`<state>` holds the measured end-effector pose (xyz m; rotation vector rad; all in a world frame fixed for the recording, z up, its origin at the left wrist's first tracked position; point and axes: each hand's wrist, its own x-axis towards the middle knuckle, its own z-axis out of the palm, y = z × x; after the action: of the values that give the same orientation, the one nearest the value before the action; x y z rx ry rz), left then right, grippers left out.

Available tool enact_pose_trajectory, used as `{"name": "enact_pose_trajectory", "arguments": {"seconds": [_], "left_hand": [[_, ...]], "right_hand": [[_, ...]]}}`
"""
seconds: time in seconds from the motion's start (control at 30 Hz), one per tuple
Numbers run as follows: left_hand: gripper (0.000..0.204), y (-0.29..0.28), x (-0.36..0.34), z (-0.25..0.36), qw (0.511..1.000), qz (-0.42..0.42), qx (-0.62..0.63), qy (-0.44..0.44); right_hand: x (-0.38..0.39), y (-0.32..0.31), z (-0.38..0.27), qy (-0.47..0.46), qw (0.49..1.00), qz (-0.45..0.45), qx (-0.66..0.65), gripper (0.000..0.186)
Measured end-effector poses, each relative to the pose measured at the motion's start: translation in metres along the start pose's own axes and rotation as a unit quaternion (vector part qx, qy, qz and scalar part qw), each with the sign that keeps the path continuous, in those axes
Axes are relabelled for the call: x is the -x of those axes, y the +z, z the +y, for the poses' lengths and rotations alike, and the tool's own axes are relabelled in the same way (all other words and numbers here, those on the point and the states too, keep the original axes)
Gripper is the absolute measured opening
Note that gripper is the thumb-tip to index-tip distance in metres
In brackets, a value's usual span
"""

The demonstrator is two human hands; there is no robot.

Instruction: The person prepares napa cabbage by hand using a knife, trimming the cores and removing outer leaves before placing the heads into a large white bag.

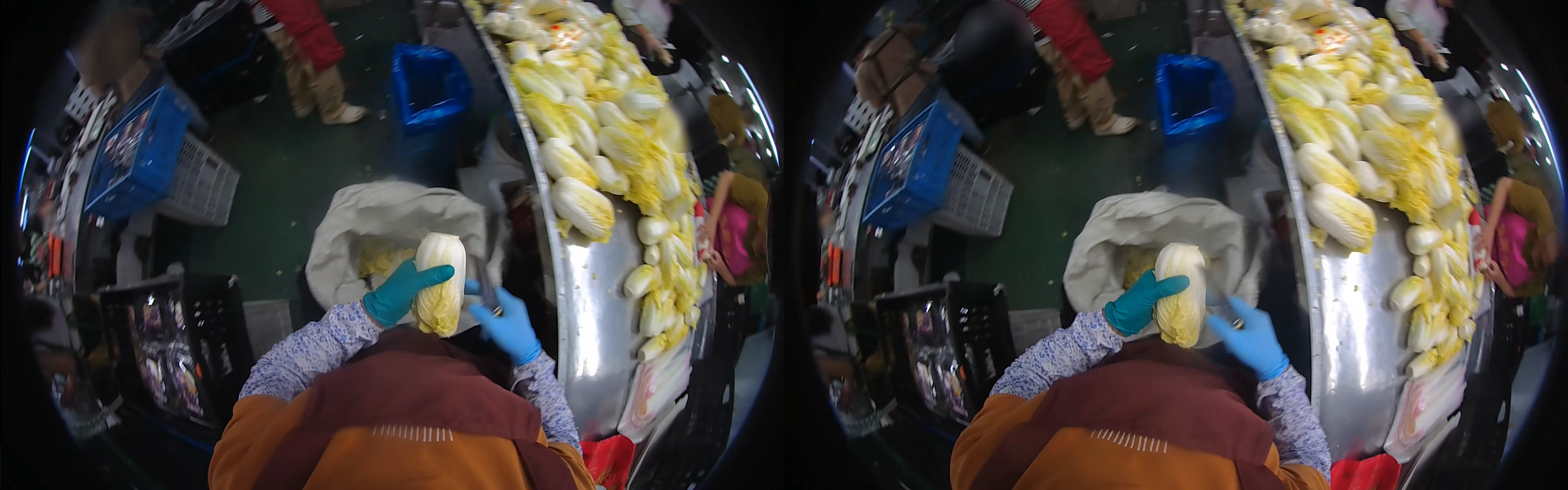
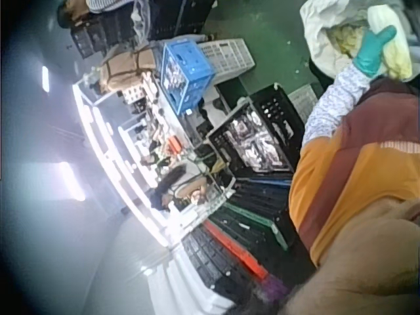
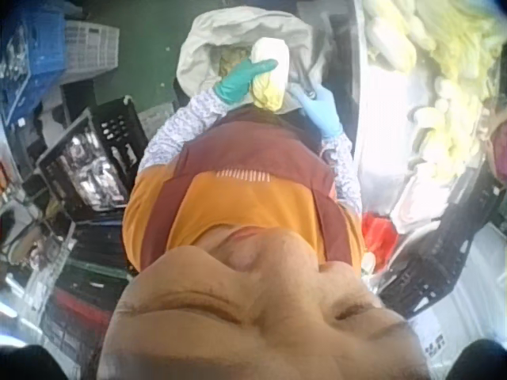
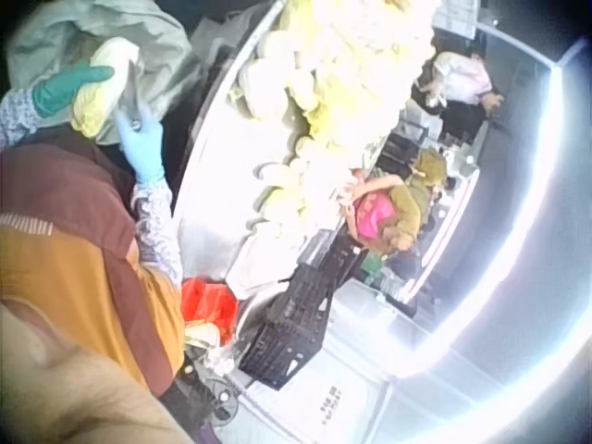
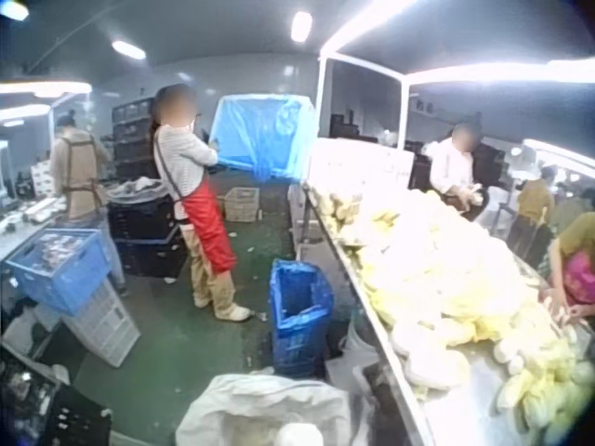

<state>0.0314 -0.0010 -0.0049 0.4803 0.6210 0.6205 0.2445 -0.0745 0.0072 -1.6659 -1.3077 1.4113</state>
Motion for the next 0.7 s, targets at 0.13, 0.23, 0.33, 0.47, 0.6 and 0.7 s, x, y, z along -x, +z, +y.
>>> {"name": "enact_pose_trajectory", "arguments": {"seconds": [0.13,0.23,0.33,0.47,0.6,0.7], "left_hand": [[0.058,-0.042,0.03,0.007,0.989,0.041,-0.126,0.062],[0.059,-0.057,0.041,0.014,0.978,0.018,-0.194,0.079],[0.064,-0.067,0.047,0.019,0.975,0.001,-0.212,0.062],[0.067,-0.069,0.05,0.021,0.979,-0.017,-0.199,0.043],[0.068,-0.076,0.048,0.019,0.98,-0.033,-0.195,0.031],[0.068,-0.077,0.049,0.017,0.98,-0.02,-0.198,0.017]], "right_hand": [[-0.034,0.01,-0.023,-0.168,0.965,0.066,0.192,0.026],[-0.049,0.024,-0.034,-0.299,0.917,0.02,0.264,0.026],[-0.057,0.035,-0.045,-0.344,0.874,-0.01,0.344,0.032],[-0.059,0.04,-0.048,-0.361,0.852,-0.028,0.378,0.023],[-0.056,0.044,-0.05,-0.355,0.855,-0.04,0.376,0.023],[-0.054,0.047,-0.048,-0.35,0.855,-0.045,0.379,0.023]]}}
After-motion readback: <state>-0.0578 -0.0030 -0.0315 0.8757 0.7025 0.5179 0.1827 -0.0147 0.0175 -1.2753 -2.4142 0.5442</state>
